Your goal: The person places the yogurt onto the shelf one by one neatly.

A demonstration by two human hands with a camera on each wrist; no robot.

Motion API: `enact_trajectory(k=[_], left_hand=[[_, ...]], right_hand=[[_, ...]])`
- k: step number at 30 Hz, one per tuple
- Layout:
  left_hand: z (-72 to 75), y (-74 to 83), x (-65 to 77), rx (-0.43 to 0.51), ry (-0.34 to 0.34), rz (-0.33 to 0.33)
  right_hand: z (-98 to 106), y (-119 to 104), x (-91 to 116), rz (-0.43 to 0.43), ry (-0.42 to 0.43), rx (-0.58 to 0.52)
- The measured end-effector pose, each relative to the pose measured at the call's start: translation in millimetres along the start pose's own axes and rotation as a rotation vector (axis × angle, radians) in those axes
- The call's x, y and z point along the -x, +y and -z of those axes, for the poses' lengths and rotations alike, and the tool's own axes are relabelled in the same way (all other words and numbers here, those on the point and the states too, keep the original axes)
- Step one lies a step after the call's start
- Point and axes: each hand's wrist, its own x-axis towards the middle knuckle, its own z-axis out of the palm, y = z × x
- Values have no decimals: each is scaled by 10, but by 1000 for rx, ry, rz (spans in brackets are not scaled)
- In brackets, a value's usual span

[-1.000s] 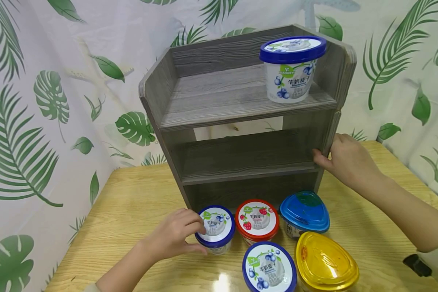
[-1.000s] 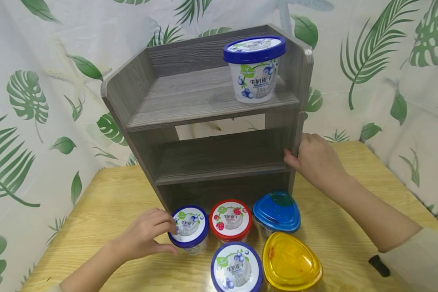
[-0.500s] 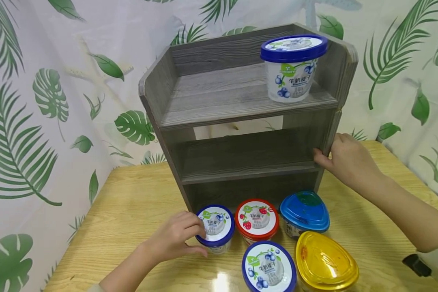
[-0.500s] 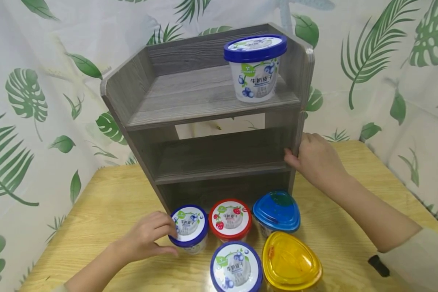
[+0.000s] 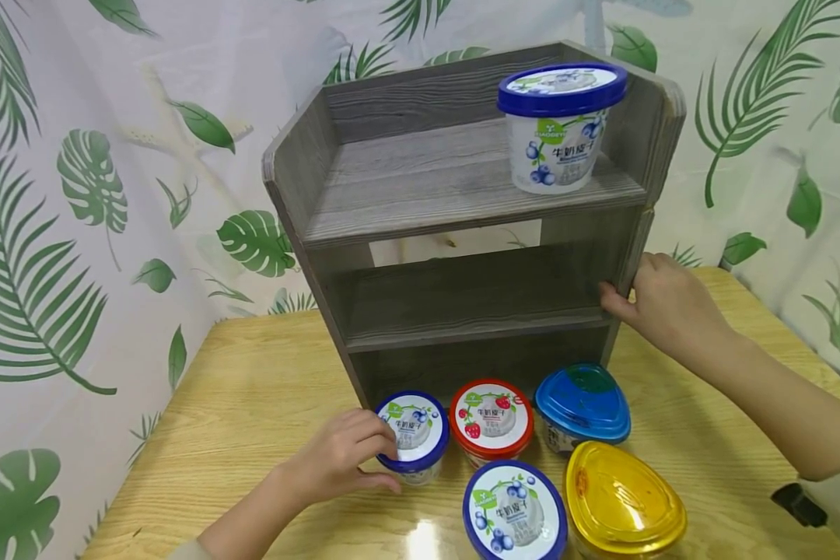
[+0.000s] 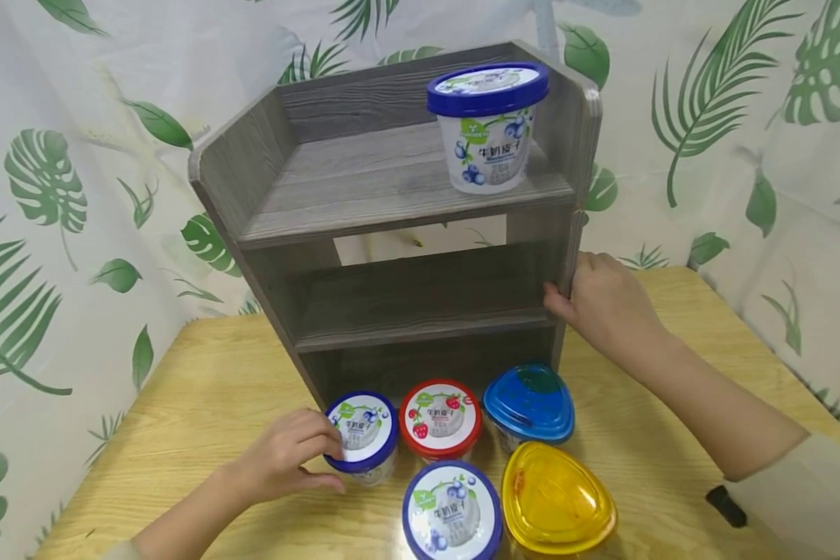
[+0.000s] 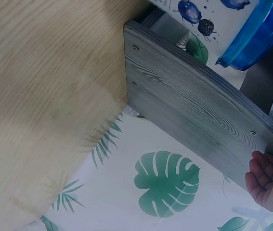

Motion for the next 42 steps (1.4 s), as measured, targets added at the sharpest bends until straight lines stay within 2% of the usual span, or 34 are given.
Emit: enact_trajectory(k=[13,26,33,42], left_hand=[[-92,53,32,-17,19,98],[-104,72,24,-80,27,115],[-94,68,22,-120,37,121],[8,43,0,-141,55,93]], right_hand=[[9,-13,-1,-13,-13,-5],[0,-15,2,-21,-3,4],[-3,-11,-16,-7,33,-12],[-17,-8,4,-21,19,-10]])
